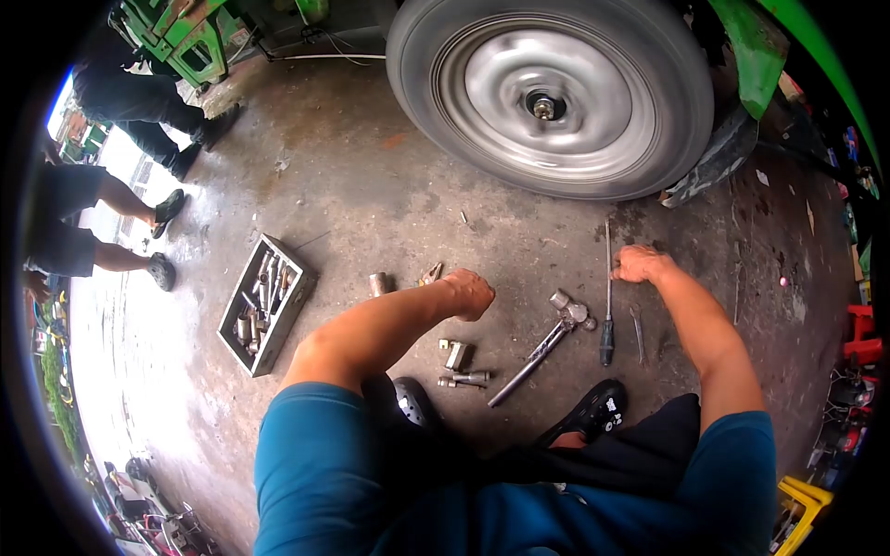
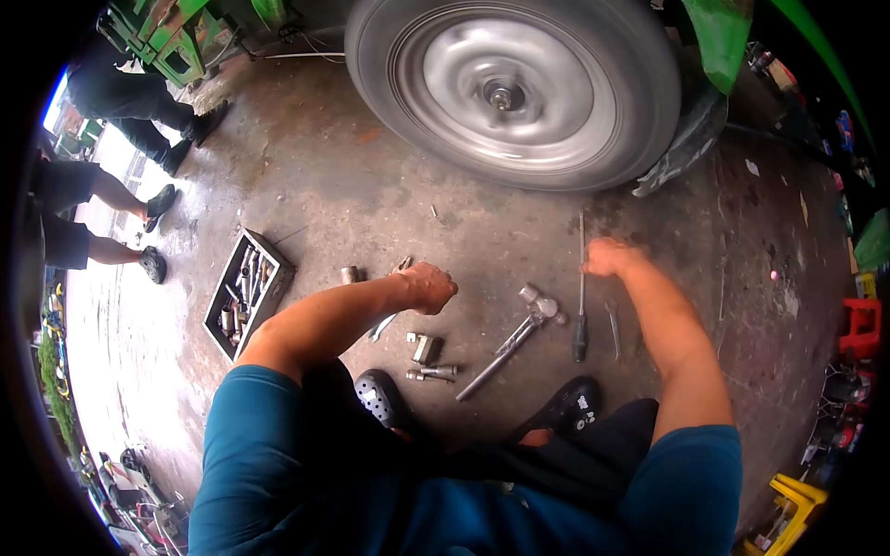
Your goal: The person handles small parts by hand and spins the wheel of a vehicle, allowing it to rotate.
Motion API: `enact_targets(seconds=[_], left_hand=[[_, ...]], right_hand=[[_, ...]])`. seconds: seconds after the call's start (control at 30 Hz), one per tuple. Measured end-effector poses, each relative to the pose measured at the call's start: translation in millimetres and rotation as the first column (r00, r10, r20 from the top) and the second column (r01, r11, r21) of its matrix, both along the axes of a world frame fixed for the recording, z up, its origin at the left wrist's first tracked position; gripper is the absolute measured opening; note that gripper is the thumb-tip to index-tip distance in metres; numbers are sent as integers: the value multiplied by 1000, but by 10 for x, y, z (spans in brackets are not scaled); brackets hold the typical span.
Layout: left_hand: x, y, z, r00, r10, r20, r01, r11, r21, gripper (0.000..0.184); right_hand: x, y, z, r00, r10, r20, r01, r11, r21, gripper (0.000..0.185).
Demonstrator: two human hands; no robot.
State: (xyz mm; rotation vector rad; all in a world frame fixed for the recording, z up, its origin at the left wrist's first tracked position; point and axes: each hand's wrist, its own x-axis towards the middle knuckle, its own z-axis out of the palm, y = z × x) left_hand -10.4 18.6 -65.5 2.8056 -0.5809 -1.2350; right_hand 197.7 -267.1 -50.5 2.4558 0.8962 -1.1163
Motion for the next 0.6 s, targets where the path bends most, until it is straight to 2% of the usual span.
enact_targets(seconds=[0.27, 0.37, 0.47, 0.6], left_hand=[[-7, 11, 1, 999, -4, 36, 5, 1000, -30, 30], [0, 6, 21, 1000, 1, 26, 0, 1000, -29, 30], [14, -14, 100, 1000, -4, -25, 4, 1000, -1, 30], [7, 1, -7, 1000, 1, 18, -1, 1000, -10, 30]], right_hand=[[-33, 32, 74, 1000, -28, 0, 28, 999, -18, 50], [21, -22, -74, 1000, 24, 18, -24, 1000, -18, 50], [21, -23, -47, 1000, -23, -8, 22, 999, -24, 50], [42, -42, -110, 1000, 1, 13, -1, 1000, -9, 49]])
